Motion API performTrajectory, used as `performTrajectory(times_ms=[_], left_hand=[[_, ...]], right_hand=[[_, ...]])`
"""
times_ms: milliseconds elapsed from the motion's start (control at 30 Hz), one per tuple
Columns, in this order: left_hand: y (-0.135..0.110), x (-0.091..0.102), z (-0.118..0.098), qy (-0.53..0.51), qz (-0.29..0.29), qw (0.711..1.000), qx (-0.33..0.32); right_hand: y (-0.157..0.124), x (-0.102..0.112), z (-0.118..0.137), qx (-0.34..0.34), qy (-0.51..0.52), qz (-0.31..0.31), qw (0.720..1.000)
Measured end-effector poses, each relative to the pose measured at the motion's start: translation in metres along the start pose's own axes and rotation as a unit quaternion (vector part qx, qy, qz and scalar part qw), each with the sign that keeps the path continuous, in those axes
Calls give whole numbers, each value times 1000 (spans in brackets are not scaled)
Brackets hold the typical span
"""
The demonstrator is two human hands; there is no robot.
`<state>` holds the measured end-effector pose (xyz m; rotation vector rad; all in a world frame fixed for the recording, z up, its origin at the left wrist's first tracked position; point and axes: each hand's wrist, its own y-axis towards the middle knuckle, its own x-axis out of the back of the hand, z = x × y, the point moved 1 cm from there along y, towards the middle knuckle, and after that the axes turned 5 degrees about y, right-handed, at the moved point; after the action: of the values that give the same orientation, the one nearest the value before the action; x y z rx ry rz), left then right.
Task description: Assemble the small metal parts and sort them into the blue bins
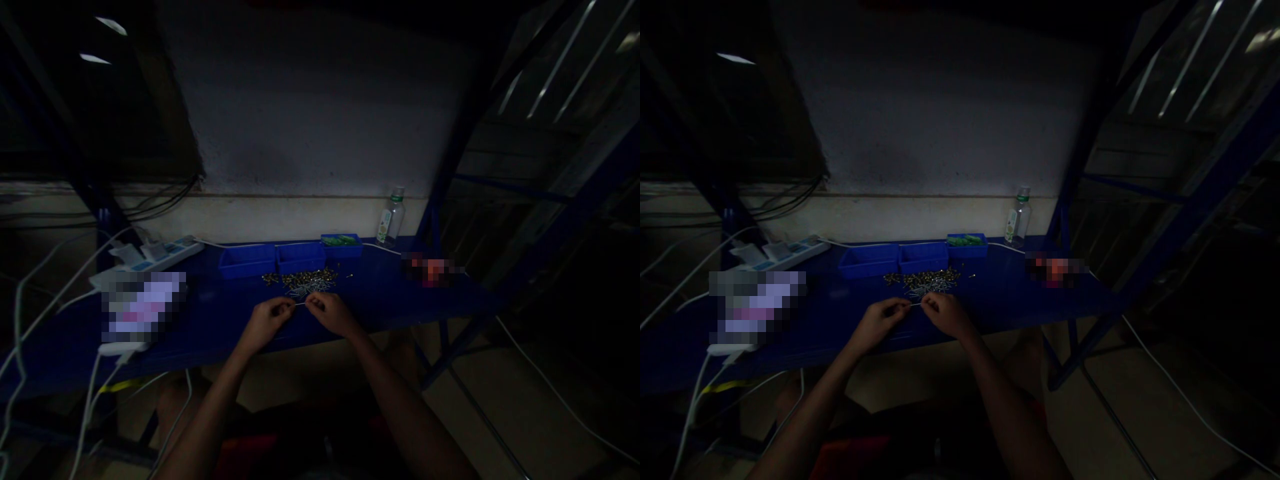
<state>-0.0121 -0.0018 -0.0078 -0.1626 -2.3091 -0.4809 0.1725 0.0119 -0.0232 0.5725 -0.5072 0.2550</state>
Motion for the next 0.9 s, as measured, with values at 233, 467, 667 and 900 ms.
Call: performTrajectory(times_ms=[233,467,667,900], left_hand=[[3,-3,-2,51,52,997,-10],[-1,3,-4,-45,10,999,3],[0,6,1,-62,-38,997,34],[-2,1,0,-18,-41,998,38]], right_hand=[[-1,2,3,-3,-3,-8,1000],[-1,-3,-5,-17,4,30,999],[17,2,-10,-37,-4,22,999],[100,26,-11,-122,-231,-109,959]])
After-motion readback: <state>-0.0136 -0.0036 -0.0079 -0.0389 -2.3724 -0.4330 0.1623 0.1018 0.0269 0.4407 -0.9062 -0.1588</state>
